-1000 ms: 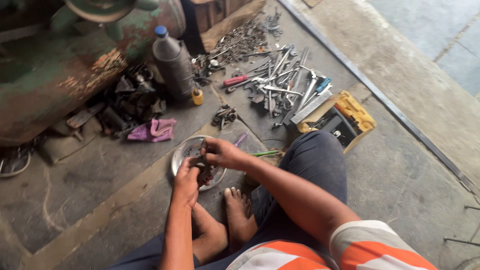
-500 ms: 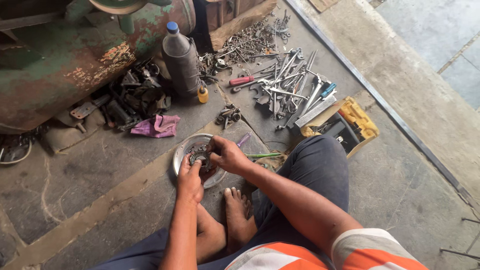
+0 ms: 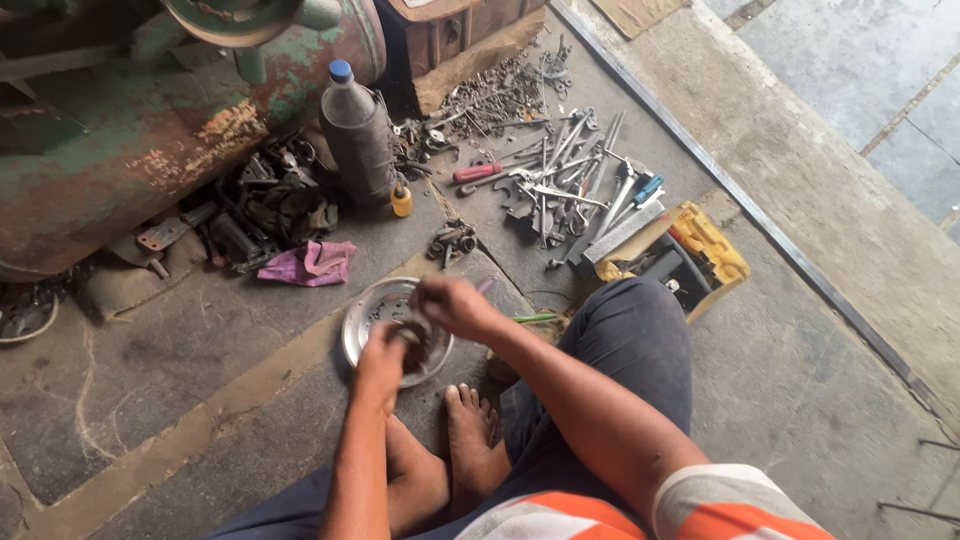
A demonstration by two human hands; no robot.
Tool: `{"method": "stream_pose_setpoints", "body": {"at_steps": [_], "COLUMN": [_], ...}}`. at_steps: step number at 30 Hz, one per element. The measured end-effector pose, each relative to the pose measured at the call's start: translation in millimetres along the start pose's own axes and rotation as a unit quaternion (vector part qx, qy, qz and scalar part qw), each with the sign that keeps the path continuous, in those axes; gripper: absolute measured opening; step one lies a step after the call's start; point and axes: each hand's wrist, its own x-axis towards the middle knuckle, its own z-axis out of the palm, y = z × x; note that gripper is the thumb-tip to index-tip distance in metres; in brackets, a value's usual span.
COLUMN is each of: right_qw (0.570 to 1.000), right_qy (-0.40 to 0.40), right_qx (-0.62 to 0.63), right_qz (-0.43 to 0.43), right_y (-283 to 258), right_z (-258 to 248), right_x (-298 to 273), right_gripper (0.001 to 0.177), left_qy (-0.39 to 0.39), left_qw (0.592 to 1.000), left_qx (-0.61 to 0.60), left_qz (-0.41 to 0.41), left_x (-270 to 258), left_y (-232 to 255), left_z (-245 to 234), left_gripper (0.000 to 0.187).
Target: The person sits on the floor and cleans a small mechanical part by hand, rubbing it inside a metal bowl. They then pour liquid from a yellow bottle onto the part and continue to rub it with their fingers.
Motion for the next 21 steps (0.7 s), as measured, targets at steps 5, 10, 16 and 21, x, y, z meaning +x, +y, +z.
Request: {"method": "stream_pose_setpoints", "body": {"at_steps": [5, 10, 16, 21], "right_qw": [0.926, 0.963, 0.987, 0.983], "right_qy": [0.080, 0.064, 0.122, 0.035], "right_qx": [0.279, 0.159, 0.029, 0.103], "right_qz": [0.241, 0.210, 0.100, 0.149], "right_y": [5, -11, -21, -22], "right_z": [6, 26, 34, 24], "right_x": [1, -11, -15, -11], "right_gripper": [0.016, 0.017, 0.017, 0.015], "left_qy": [0.069, 0.057, 0.052, 0.027], "left_qw": [0.982, 0.975, 0.982, 0.992], "left_qx": [-0.176, -0.216, -0.182, -0.118], "left_qz": [-0.020, -0.009, 0.007, 0.016], "left_x": [6, 4, 4, -1], "left_y": [-2, -3, -2, 1], "left_z": [-6, -1, 4, 2], "left_gripper": [0.035, 0.038, 0.036, 0.036]}}
